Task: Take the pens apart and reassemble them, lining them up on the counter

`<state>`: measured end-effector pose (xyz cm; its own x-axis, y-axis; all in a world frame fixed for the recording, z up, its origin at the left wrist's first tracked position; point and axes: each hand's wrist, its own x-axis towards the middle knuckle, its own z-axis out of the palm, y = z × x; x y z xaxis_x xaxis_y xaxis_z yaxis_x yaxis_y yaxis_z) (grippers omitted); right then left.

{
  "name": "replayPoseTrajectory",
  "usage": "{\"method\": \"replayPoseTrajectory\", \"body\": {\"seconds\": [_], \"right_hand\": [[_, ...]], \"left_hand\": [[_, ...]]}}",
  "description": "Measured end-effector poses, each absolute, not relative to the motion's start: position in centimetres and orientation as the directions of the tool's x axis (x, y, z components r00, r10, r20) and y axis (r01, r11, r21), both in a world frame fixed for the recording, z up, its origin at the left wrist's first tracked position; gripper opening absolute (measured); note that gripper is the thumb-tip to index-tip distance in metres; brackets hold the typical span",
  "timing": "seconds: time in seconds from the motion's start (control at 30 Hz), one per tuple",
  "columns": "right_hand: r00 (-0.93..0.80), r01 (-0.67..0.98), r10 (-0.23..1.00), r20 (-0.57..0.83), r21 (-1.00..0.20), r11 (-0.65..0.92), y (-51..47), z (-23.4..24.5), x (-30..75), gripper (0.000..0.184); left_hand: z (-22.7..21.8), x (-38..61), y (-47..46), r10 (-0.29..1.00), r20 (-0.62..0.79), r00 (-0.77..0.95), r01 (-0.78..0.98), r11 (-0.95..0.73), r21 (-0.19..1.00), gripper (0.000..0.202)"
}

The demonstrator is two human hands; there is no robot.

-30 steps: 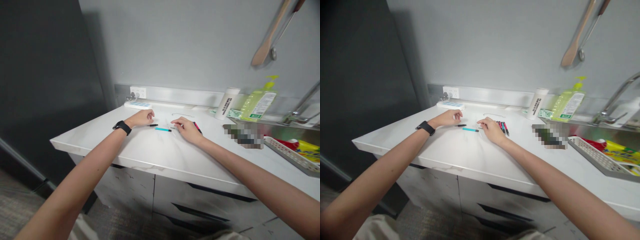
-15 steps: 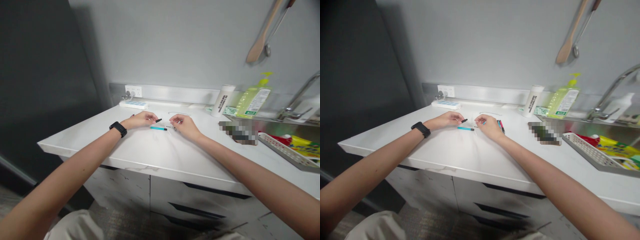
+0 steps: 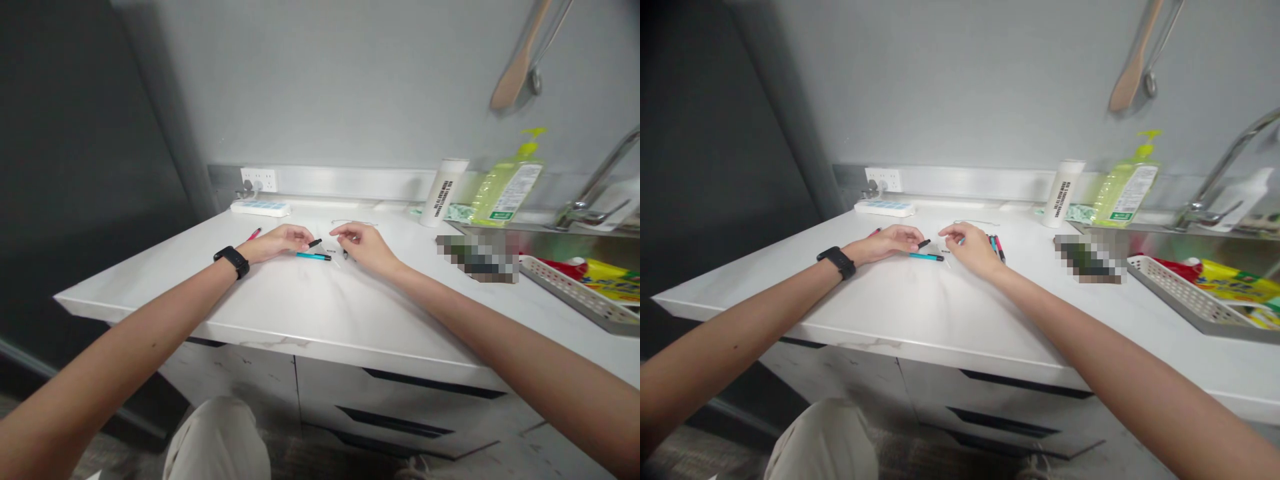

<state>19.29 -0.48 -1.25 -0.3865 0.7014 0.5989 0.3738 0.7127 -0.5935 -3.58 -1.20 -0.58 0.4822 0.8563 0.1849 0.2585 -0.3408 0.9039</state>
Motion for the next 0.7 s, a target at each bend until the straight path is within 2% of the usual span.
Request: {"method": "replayPoseTrajectory", "body": {"seconds": [0.1,0.17,0.27,0.37,0.47,0.57,0.7], "right_hand": [[-0.408,0.391,0.714,0.569,-0.598,0.7,-0.7,-1.0,19.4,0.022],[-0.41,0.399,0.734,0.541,-0.618,0.678,-0.8,-0.9,19.4,0.022],[-0.424,0.426,0.759,0.493,-0.631,0.648,-0.7,-0.9,19.6,0.02],[-0.484,0.478,0.749,0.452,-0.581,0.659,-0.6,-1.1,20.0,0.017],[-0.558,0.491,0.716,0.419,-0.529,0.692,-0.6,-1.3,20.2,0.012],[-0.607,0.475,0.69,0.394,-0.516,0.713,-0.7,-1.4,20.1,0.011],[-0.641,0.498,0.634,0.433,-0.395,0.772,-0.7,-1.9,19.7,0.009]], "left_hand": [[-0.6,-3.7,-0.6,0.872,0.24,0.427,0.288,-0.382,0.878,0.025],[-0.7,-4.0,-0.1,0.888,0.287,0.36,0.387,-0.422,0.82,0.024],[-0.8,-4.7,0.5,0.9,0.34,0.273,0.635,-0.434,0.638,0.021],[-0.7,-5.1,0.5,0.916,0.295,0.271,0.775,-0.389,0.499,0.02],[-0.7,-5.1,0.1,0.933,0.228,0.278,0.824,-0.353,0.443,0.022],[-0.6,-4.9,-0.2,0.935,0.223,0.277,0.847,-0.347,0.402,0.023],[-0.8,-4.7,-0.1,0.925,0.243,0.292,0.834,-0.37,0.409,0.023]]}}
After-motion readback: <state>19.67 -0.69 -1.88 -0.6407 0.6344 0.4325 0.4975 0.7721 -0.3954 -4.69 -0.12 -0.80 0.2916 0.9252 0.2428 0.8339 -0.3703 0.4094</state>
